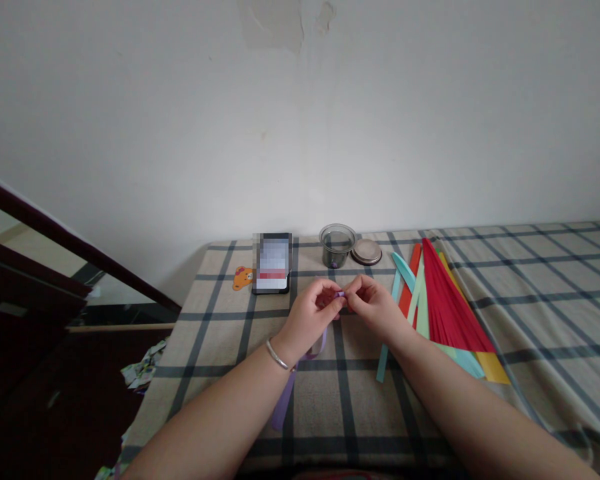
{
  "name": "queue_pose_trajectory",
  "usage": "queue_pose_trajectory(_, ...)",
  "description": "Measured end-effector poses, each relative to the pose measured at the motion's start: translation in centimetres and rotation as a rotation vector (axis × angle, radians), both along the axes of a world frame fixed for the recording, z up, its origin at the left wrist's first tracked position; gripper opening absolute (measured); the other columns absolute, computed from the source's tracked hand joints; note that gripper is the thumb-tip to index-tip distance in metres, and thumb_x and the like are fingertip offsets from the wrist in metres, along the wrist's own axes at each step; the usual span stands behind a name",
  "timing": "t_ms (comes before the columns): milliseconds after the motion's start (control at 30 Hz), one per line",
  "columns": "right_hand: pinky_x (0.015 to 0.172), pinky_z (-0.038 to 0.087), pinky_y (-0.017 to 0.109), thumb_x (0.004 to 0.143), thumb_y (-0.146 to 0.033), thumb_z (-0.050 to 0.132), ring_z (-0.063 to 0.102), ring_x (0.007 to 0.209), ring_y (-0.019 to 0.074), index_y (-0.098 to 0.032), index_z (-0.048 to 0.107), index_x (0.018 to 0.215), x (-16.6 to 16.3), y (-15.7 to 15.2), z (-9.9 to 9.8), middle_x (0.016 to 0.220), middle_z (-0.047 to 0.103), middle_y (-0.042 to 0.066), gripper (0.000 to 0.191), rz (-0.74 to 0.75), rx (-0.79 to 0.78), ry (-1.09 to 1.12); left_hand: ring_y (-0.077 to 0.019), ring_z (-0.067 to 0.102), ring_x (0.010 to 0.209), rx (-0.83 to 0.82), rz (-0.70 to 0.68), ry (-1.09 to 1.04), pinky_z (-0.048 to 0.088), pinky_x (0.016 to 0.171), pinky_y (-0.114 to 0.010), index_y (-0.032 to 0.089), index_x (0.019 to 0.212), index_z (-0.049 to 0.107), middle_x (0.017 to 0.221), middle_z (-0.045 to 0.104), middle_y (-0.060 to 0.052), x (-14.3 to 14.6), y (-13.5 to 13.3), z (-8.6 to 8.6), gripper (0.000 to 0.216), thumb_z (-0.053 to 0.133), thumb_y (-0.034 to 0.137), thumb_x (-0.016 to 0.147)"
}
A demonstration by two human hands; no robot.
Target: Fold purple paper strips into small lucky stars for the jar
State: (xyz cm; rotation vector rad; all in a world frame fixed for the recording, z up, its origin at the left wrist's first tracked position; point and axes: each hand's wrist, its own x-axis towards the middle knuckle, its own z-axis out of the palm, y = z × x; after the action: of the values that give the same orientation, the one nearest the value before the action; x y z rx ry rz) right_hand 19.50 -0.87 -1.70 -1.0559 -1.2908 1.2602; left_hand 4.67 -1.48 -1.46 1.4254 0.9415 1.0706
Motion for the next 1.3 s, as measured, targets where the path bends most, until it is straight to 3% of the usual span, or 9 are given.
queue_pose_trajectory(233, 0.053, 0.039, 0.026, 0.064, -0.033, 0.069, 0.048, 0.051, 0.0111, -0.021, 0.047, 0.058, -0.2, -0.1, 0.8, 0.054, 0.056, -0.003, 0.026, 0.024, -0.064, 0.099, -0.0081, 0.052, 0.056, -0.058, 0.053, -0.024, 0.045, 0.054, -0.021, 0.015, 0.088, 0.059, 0.071, 0.058, 0.001, 0.1, 0.2, 0.3, 0.019, 0.063, 0.03, 0.077)
queue_pose_trajectory(400, 0.055, 0.039, 0.026, 0.062, -0.041, 0.072, 0.049, 0.052, 0.0105, -0.02, 0.051, 0.06, -0.3, -0.1, 1.0, 0.055, 0.057, -0.003, 0.03, 0.071, -0.141, 0.205, -0.0081, 0.051, 0.055, -0.061, 0.095, -0.012, 0.042, 0.053, -0.021, 0.015, 0.088, 0.062, 0.069, 0.059, 0.001, 0.0, 0.2, 0.4, 0.02, 0.063, 0.032, 0.077)
queue_pose_trajectory(633, 0.055, 0.037, 0.025, 0.061, -0.047, 0.074, 0.048, 0.053, 0.01, -0.018, 0.058, 0.064, -0.2, 0.0, 0.7, 0.055, 0.055, -0.003, 0.034, 0.077, -0.187, 0.179, -0.0092, 0.053, 0.06, -0.057, 0.092, -0.053, 0.045, 0.058, -0.022, 0.015, 0.089, 0.061, 0.072, 0.059, 0.0, 0.0, 0.3, 0.2, 0.021, 0.064, 0.031, 0.076)
queue_pose_trajectory(767, 0.057, 0.04, 0.025, 0.058, -0.044, 0.078, 0.05, 0.054, 0.0101, -0.018, 0.058, 0.061, -0.1, 0.0, 1.0, 0.056, 0.057, -0.003, 0.032, 0.041, -0.216, 0.291, -0.0091, 0.052, 0.055, -0.076, 0.116, -0.037, 0.044, 0.056, -0.023, 0.015, 0.076, 0.056, 0.067, 0.056, 0.002, 0.0, 0.3, 0.3, 0.026, 0.063, 0.041, 0.076)
queue_pose_trajectory(1033, 0.054, 0.041, 0.025, 0.06, -0.038, 0.078, 0.052, 0.052, 0.01, -0.018, 0.058, 0.059, 0.1, -0.2, 1.2, 0.062, 0.061, -0.001, 0.029, 0.131, -0.304, 0.436, -0.0109, 0.053, 0.053, -0.241, -0.121, -0.293, 0.044, 0.062, -0.027, 0.017, 0.058, 0.049, 0.051, 0.049, 0.003, 0.0, 0.2, 1.1, 0.036, 0.065, 0.046, 0.071)
queue_pose_trajectory(1300, 0.051, 0.042, 0.023, 0.061, -0.034, 0.078, 0.051, 0.05, 0.0084, -0.017, 0.057, 0.06, 0.2, 0.0, 1.0, 0.059, 0.061, -0.002, 0.027, 0.143, -0.373, 0.485, -0.0094, 0.05, 0.048, -0.382, -0.169, -0.362, 0.04, 0.05, -0.023, 0.016, 0.063, 0.054, 0.054, 0.056, 0.001, -0.1, 0.1, 0.9, 0.029, 0.066, 0.041, 0.07)
